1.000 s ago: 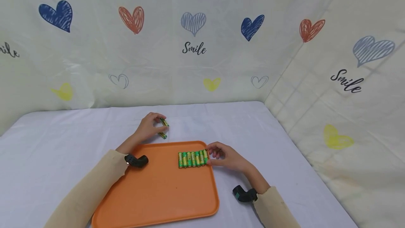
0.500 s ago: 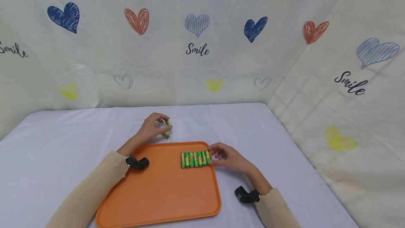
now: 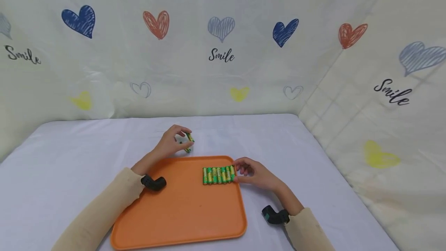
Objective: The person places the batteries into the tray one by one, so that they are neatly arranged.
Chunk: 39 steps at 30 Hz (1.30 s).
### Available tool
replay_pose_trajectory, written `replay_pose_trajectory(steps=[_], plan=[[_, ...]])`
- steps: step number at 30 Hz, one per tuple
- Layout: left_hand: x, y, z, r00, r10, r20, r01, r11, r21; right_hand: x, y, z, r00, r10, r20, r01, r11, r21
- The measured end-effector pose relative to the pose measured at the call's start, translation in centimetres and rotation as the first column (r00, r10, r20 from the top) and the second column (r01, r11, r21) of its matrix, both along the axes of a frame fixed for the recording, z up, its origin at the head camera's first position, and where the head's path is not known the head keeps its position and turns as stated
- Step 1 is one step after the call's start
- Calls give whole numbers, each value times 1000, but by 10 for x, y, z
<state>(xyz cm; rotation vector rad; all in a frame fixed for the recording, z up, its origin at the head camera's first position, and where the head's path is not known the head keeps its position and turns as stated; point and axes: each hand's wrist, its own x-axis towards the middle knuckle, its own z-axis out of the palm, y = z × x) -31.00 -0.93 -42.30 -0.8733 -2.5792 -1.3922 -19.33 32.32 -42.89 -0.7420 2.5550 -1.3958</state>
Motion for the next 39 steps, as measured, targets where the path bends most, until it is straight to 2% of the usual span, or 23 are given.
replay_pose_trajectory(steps=[4, 7, 16, 24, 31, 39], plan=[[6, 3, 0, 998, -31, -55, 32, 999, 8, 0, 4, -2, 1000, -4, -12, 4, 1000, 14], [10, 4, 1, 997, -56, -60, 57, 998, 16, 0, 6, -2, 1000, -3, -20, 4, 1000, 12], [20, 10, 2, 986, -168, -7, 168, 986, 2, 2, 6, -3, 999, 9, -36, -9, 1000, -3], [31, 11, 5, 972, -229, 48, 230, 973, -1, 2, 3, -3, 1000, 12, -29, -13, 1000, -10], [45, 9, 11, 951, -303, -57, 301, 953, -42, 2, 1, -2, 999, 20, -31, -20, 1000, -6], [57, 9, 15, 934, -347, -85, 336, 934, -120, 0, 0, -1, 1000, 6, -20, -6, 1000, 2]])
